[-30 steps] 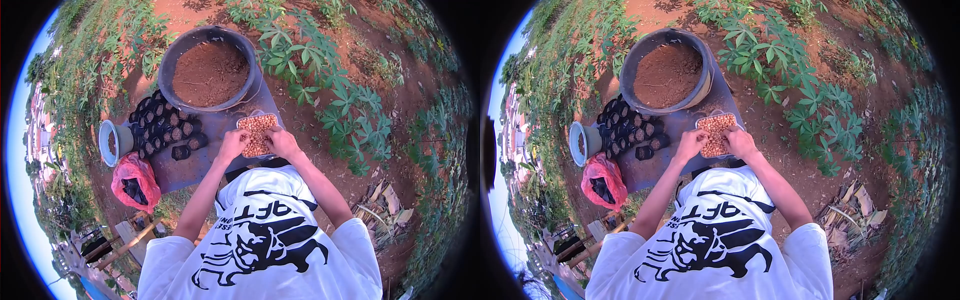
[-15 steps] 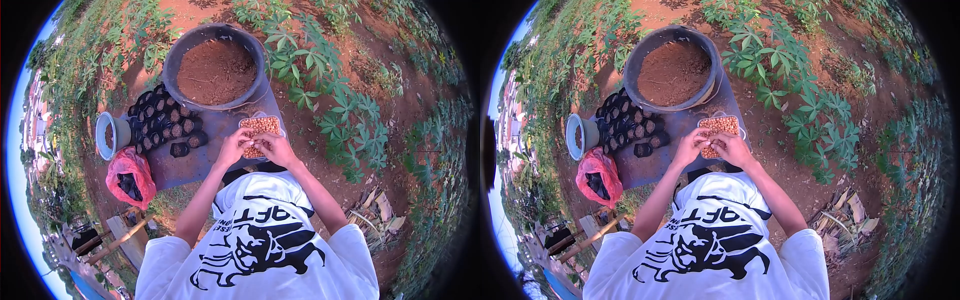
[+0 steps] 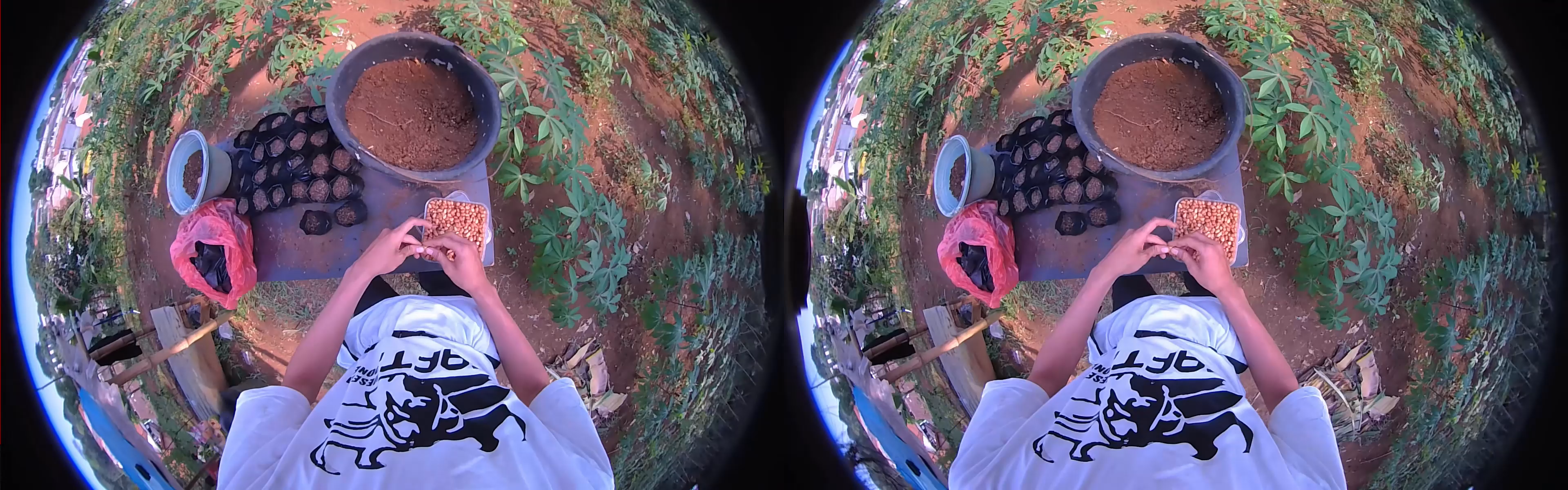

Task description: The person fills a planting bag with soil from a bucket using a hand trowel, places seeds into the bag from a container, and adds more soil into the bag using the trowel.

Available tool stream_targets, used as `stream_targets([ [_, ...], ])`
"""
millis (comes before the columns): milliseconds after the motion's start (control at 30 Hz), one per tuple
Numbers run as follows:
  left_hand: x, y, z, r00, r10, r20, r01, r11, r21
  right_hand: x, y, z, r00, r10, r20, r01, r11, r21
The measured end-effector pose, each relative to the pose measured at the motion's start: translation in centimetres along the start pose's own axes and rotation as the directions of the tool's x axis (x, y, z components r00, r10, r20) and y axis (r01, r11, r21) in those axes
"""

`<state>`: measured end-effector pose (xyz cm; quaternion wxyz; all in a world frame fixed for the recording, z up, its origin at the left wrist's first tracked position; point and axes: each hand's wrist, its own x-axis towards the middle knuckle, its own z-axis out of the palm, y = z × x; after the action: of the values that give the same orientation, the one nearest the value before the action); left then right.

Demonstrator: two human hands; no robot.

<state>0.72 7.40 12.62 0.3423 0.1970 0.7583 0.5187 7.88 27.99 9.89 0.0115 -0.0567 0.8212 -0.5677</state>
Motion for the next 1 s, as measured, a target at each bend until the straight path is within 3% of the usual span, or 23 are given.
stream_targets([
  [300, -5.2, -2.3, -4.8, 0.989, -0.027, -0.148, 0.004, 0.988, -0.154, 3.6, -5.8, 5.1, 0.986, 0.108, 0.125, -0.103, 0.994, -0.048],
  [400, -7.5, -3.5, -6.9, 0.981, -0.031, -0.192, -0.004, 0.984, -0.179, 4.7, -6.3, 8.1, 0.986, 0.015, 0.168, -0.021, 0.999, 0.030],
  [533, -10.5, -6.0, -9.1, 0.964, -0.050, -0.261, -0.017, 0.968, -0.249, 5.9, -8.6, 11.6, 0.974, 0.074, 0.214, -0.064, 0.996, -0.056],
  [667, -13.6, -7.7, -11.9, 0.941, -0.062, -0.333, -0.021, 0.971, -0.239, 6.7, -10.6, 15.7, 0.978, 0.085, 0.193, -0.062, 0.990, -0.124],
  [733, -15.0, -8.9, -13.2, 0.924, -0.101, -0.370, 0.004, 0.967, -0.254, 6.8, -11.0, 17.9, 0.976, 0.151, 0.160, -0.129, 0.982, -0.140],
  [833, -16.5, -13.0, -14.4, 0.877, -0.140, -0.460, 0.104, 0.989, -0.103, 7.0, -11.0, 20.2, 0.968, 0.241, 0.072, -0.218, 0.947, -0.236],
  [1000, -16.1, -16.1, -15.7, 0.819, -0.219, -0.530, 0.177, 0.976, -0.131, 7.5, -10.1, 22.5, 0.933, 0.356, -0.046, -0.355, 0.894, -0.274],
])
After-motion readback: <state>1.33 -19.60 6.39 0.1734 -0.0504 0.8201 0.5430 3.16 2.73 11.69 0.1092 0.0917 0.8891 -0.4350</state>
